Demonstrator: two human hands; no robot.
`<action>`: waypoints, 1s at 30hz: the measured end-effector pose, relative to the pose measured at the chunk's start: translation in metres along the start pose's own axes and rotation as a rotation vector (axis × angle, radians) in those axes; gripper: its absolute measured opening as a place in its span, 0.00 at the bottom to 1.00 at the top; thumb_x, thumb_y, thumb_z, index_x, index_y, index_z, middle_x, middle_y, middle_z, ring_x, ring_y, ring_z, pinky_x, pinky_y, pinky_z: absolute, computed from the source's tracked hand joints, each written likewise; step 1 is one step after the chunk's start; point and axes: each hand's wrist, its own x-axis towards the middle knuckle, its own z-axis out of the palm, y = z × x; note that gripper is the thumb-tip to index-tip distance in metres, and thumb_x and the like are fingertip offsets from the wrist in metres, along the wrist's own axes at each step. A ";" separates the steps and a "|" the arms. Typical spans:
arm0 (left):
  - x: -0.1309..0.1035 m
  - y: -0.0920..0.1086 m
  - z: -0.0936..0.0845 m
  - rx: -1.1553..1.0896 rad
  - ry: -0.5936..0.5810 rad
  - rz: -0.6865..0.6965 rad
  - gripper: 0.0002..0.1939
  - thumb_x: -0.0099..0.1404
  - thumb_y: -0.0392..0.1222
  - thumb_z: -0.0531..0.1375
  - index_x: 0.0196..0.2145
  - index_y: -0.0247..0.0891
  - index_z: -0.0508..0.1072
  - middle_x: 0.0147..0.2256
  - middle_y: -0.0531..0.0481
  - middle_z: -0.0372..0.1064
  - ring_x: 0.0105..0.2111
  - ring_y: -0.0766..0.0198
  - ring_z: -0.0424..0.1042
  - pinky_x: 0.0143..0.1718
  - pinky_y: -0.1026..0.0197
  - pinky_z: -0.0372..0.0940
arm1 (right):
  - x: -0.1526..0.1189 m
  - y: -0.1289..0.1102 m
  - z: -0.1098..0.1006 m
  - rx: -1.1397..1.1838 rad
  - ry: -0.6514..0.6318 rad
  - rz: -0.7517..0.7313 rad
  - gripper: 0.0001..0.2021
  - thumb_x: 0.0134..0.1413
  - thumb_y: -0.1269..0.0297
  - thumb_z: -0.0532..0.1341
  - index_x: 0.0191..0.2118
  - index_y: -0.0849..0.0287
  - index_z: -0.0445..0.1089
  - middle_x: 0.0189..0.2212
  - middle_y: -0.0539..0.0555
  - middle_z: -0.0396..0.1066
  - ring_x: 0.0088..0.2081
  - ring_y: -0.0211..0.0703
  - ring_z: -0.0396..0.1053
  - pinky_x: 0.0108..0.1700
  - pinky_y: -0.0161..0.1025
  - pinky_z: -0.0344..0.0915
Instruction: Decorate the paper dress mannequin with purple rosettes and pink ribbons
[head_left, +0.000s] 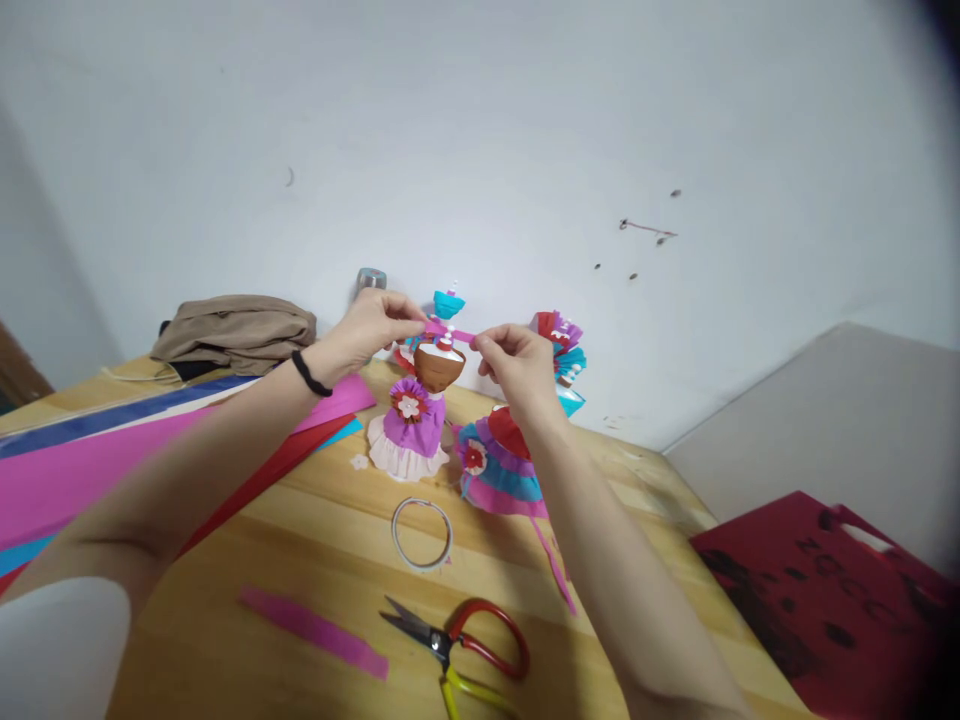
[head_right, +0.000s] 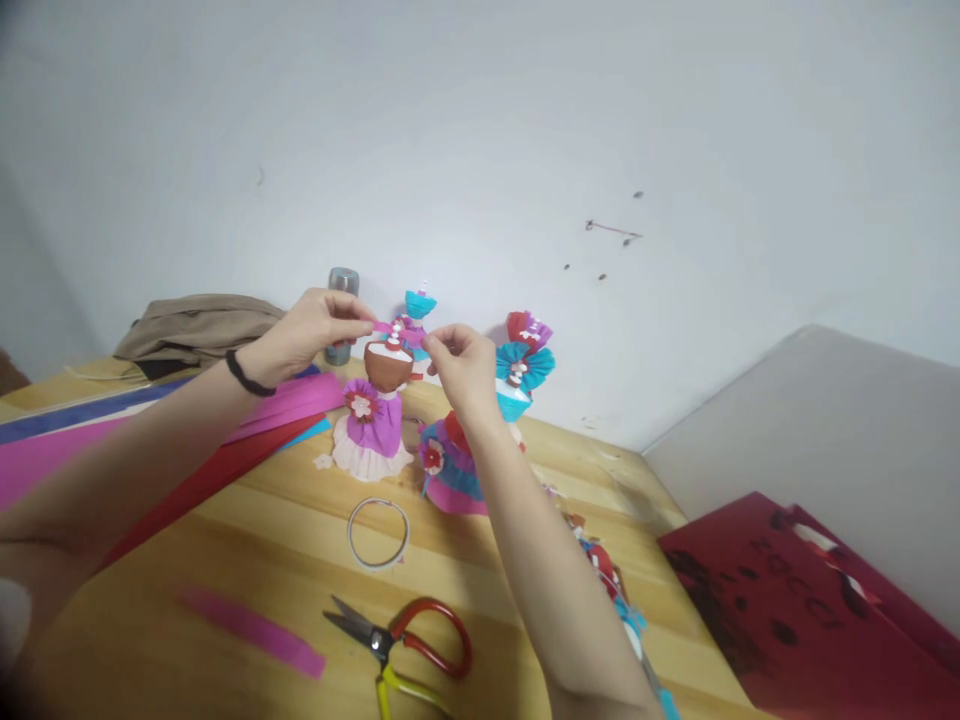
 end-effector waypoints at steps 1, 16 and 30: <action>-0.003 0.000 0.000 0.036 -0.013 0.020 0.06 0.52 0.36 0.67 0.27 0.30 0.76 0.22 0.52 0.69 0.21 0.72 0.63 0.22 0.68 0.57 | -0.004 0.002 -0.001 -0.039 0.001 -0.025 0.07 0.46 0.61 0.63 0.25 0.60 0.69 0.17 0.46 0.65 0.18 0.32 0.61 0.23 0.33 0.57; -0.014 0.026 0.002 0.739 -0.214 0.489 0.08 0.61 0.34 0.58 0.33 0.34 0.78 0.31 0.47 0.73 0.32 0.64 0.69 0.38 0.61 0.60 | -0.015 -0.015 0.003 -0.552 -0.091 -0.502 0.04 0.56 0.69 0.61 0.31 0.56 0.72 0.31 0.53 0.72 0.30 0.41 0.67 0.34 0.39 0.61; -0.003 0.034 -0.002 0.784 -0.360 0.435 0.07 0.57 0.32 0.60 0.30 0.36 0.79 0.30 0.50 0.73 0.31 0.64 0.68 0.39 0.62 0.58 | -0.005 -0.028 -0.001 -0.658 -0.384 -0.524 0.08 0.57 0.72 0.57 0.33 0.59 0.73 0.31 0.56 0.71 0.33 0.44 0.67 0.35 0.40 0.59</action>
